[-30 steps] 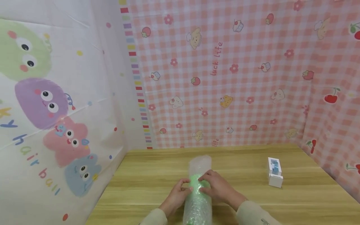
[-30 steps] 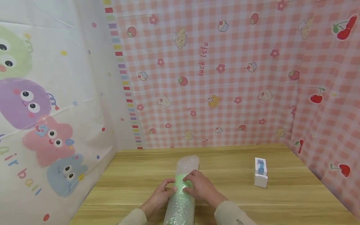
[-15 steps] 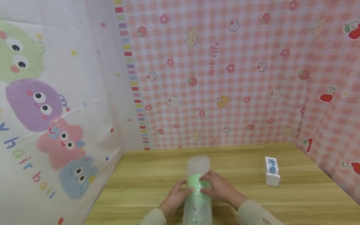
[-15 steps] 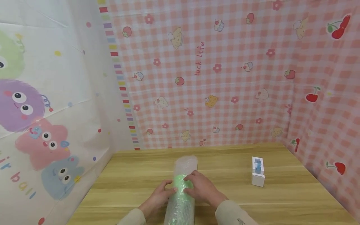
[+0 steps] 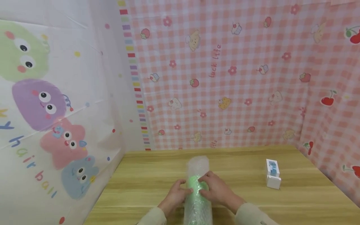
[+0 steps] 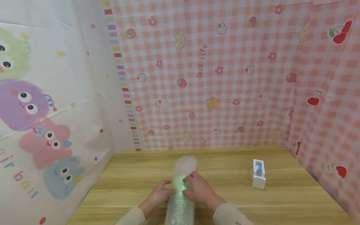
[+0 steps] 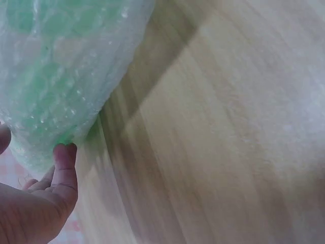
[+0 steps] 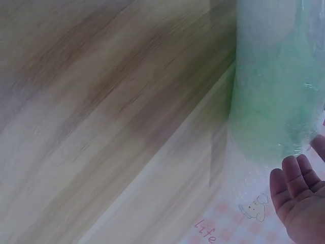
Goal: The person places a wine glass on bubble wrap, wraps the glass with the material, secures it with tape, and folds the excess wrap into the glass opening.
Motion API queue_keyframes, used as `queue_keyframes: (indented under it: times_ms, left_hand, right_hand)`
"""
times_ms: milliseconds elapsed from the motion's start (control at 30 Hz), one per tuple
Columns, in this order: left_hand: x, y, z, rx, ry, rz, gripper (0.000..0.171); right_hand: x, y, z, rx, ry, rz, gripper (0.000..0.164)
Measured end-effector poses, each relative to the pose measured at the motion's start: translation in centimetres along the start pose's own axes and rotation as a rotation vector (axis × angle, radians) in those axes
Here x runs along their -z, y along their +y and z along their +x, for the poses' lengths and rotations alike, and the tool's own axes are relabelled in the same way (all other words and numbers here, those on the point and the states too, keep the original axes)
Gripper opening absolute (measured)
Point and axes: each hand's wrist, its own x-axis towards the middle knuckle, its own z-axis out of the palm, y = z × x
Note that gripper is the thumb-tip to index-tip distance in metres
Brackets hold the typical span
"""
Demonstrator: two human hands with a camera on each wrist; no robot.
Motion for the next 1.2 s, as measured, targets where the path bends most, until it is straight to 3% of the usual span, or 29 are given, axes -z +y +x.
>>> queue_keyframes:
  times_ms: [167,567,700,800,900,1100,1200]
  left_hand:
    - [-0.4,-0.1,-0.2,-0.014,0.025,0.013,0.063]
    - [-1.5,0.4,-0.5,-0.085,0.149,0.199,0.07]
    - [-1.9,0.8,-0.5,-0.155,0.173,0.255,0.069]
    - [-2.4,1.2,-0.5,-0.222,0.171,0.288,0.061]
    - [-2.8,1.5,-0.4,-0.259,0.163,0.303,0.05]
    - [-3.1,1.9,-0.1,-0.2,0.146,0.301,0.053]
    - [-3.1,1.9,0.0,-0.145,0.142,0.296,0.041]
  right_hand:
    - [-0.1,0.1,-0.2,-0.051,-0.012,0.035,0.038]
    - [0.5,0.4,-0.6,-0.157,-0.054,0.129,0.038]
    - [1.0,0.6,-0.5,-0.219,-0.067,0.158,0.04]
    - [1.3,0.7,-0.6,-0.292,-0.067,0.116,0.047]
    - [1.3,1.0,-0.9,-0.348,-0.045,0.095,0.044]
    - [1.1,1.4,-1.4,-0.389,-0.028,0.137,0.039]
    - [1.2,1.4,-1.5,-0.404,-0.035,0.142,0.04]
